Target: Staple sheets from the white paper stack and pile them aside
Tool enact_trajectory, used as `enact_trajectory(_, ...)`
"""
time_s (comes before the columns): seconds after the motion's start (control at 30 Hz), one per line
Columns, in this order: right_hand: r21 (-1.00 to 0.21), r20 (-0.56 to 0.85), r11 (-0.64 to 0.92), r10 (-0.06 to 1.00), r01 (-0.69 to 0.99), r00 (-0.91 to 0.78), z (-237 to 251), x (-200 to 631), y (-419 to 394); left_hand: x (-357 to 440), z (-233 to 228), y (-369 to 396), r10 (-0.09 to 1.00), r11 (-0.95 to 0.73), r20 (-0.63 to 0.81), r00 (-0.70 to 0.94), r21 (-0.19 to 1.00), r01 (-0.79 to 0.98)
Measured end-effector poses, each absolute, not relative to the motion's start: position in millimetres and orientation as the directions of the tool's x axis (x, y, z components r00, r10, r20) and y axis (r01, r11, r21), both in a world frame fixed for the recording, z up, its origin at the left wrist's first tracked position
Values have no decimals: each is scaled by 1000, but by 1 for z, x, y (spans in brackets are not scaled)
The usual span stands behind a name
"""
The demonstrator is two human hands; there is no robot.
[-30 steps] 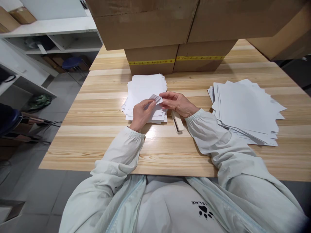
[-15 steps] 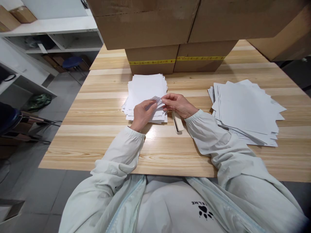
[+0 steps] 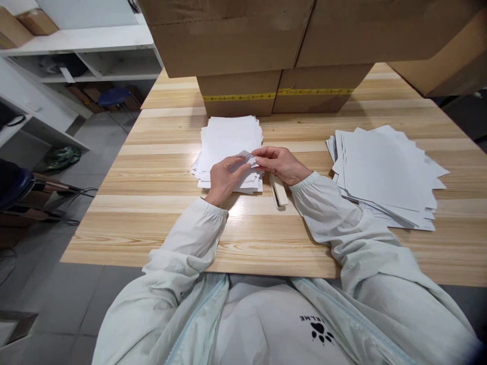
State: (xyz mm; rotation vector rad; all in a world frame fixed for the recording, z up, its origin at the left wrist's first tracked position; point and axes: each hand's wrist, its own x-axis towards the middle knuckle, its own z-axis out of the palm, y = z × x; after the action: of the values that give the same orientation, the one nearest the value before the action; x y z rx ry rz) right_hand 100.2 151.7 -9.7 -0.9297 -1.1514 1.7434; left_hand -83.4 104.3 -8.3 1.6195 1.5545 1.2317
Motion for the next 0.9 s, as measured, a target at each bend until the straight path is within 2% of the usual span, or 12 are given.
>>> enact_trajectory(0.5, -967, -108, -196, 896, -165, -430, -11, 104, 151, -81, -10, 104, 964, -155, 236, -120, 870, 467)
enact_trajectory(0.9, -964, -104, -201, 887, -173, -450, -10, 106, 151, -81, -11, 105, 960, -172, 254, -120, 869, 464)
